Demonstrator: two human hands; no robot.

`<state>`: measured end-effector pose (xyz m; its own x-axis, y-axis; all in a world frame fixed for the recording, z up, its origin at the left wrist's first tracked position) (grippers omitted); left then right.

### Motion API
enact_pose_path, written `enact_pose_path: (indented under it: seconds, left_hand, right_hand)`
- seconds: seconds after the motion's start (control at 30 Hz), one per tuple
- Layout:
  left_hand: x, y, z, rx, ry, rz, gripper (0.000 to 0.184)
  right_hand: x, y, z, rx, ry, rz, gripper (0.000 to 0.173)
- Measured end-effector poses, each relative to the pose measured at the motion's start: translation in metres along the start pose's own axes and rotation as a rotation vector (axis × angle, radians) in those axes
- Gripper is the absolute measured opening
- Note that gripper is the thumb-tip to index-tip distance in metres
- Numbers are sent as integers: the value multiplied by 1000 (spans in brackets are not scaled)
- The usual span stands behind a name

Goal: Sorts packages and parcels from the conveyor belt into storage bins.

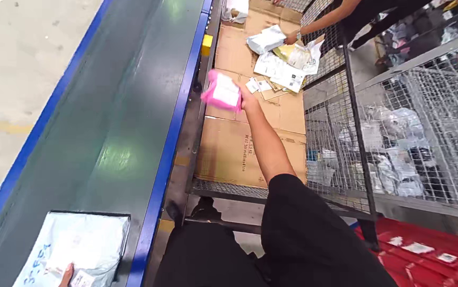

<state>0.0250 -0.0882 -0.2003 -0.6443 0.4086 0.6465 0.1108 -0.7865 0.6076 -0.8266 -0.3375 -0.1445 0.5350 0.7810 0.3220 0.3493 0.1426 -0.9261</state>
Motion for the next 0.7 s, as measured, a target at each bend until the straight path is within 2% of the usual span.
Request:
enact_pose_path:
  seconds: [0.07,0.13,0.2,0.27,0.37,0.5,0.6,0.7]
  left_hand:
    - [9,6,-20,64,-71,-32,52]
    - [26,16,-39,162,-160,-67,52]
    - [40,32,-60,244,-264,-132,51]
    - [60,46,-80,304,-312,-170,52]
    - [82,70,-100,367,-324,-219,56]
    - [125,100,-120,310,-432,-316,60]
    - [156,113,-125,287,-528,-363,60]
    - [174,116,-143,283,-688,-353,60]
  right_hand:
    - [-25,-46,9,-262,194,244,63]
    - [-34,-93,-4,-421,111,473,73]
    - [-25,-114,-28,-275,7,611,67]
    - [4,-107,-60,-76,-145,660,62]
    - [66,-45,-102,176,-445,552,60]
    - [178,74,-134,396,-728,176,71]
    - [264,148,-152,307,-876,31,75]
    - [330,177,-154,73,-820,-119,71]
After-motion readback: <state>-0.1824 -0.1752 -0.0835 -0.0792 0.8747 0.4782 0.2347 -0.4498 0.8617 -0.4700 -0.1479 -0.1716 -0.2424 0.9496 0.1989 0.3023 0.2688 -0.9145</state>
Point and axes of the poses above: each hand's wrist, its own x-axis away from the middle knuckle, its own z-axis out of the back of the hand, y = z × x, the point moved 4 cm from there along -x, towards the middle knuckle, and after that the axes turned 14 degrees about z, right-handed, at the moved point
